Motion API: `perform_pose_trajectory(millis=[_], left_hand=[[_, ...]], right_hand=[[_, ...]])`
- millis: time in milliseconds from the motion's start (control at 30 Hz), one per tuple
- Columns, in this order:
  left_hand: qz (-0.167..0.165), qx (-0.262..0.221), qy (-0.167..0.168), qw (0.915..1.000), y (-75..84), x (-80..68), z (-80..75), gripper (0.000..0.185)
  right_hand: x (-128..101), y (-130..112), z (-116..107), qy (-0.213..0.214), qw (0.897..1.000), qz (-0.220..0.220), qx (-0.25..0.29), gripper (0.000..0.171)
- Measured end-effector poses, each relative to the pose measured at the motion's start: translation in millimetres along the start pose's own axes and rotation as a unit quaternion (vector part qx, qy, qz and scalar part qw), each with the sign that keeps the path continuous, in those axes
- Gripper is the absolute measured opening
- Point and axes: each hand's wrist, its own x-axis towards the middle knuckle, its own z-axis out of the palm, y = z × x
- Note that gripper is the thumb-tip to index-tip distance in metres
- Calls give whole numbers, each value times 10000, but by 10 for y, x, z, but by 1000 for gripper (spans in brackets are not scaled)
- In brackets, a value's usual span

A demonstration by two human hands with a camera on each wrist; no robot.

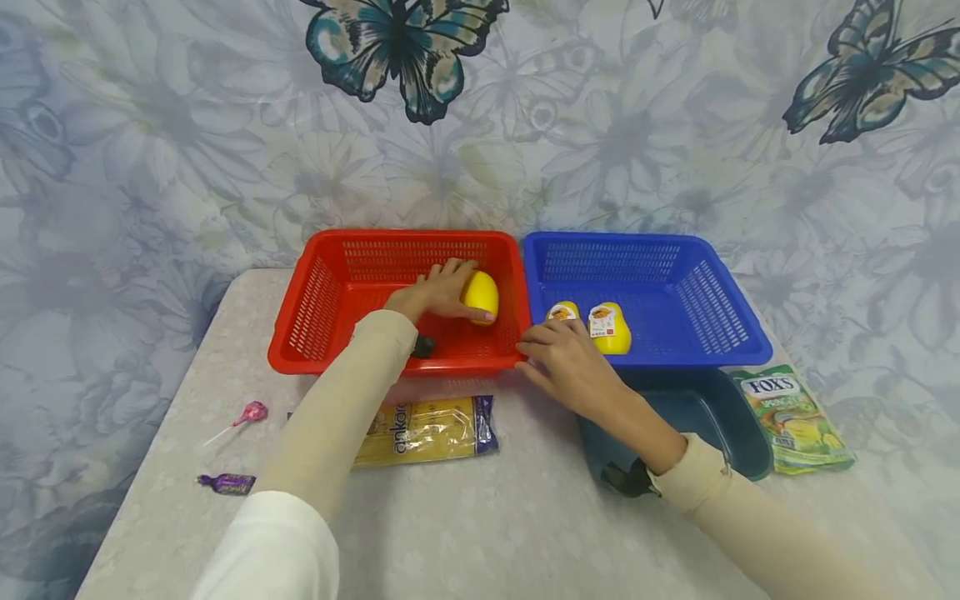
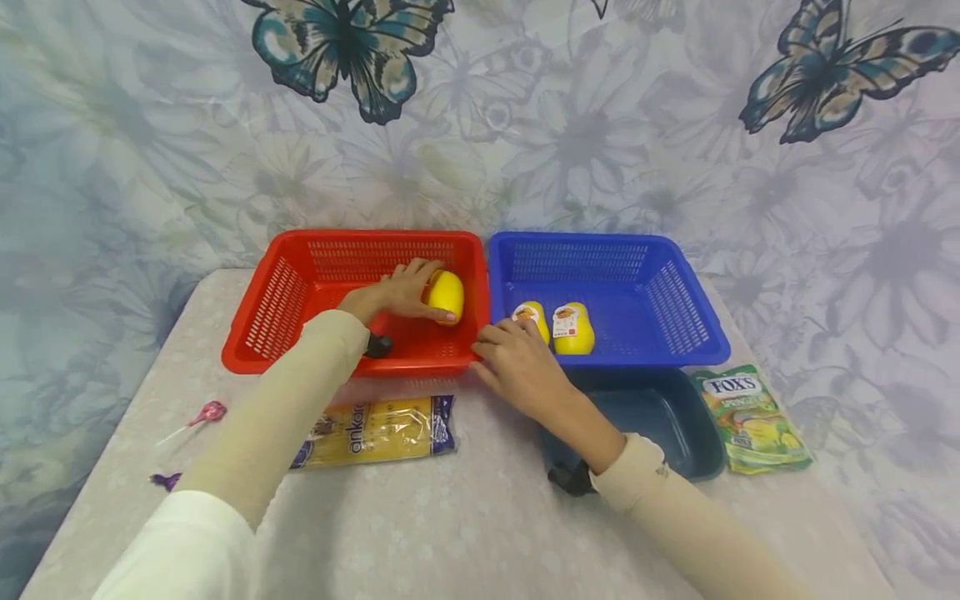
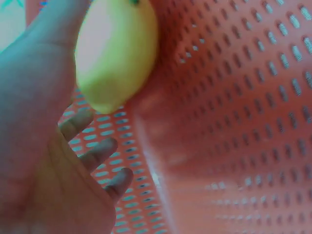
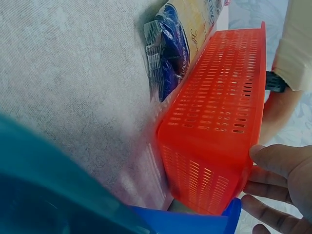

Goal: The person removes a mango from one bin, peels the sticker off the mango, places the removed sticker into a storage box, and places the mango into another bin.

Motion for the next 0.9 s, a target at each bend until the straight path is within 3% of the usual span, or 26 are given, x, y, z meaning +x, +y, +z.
perform_pose_trajectory(millis=[233, 467, 733, 900], left_hand=[[184, -16, 380, 9991, 76, -166, -276, 101], [696, -360, 1233, 9893, 199, -464, -386, 88], [1214, -1028, 2041, 9659, 266, -993, -296, 69], [1331, -999, 2425, 9558, 243, -1270, -179, 64]], right_hand=[[39, -6, -2, 17, 10000, -76, -35, 27], [28, 3, 1, 63, 10000, -19, 27, 26], [34, 4, 6, 60, 10000, -64, 0, 26], [33, -1, -6, 48, 10000, -83, 23, 27]])
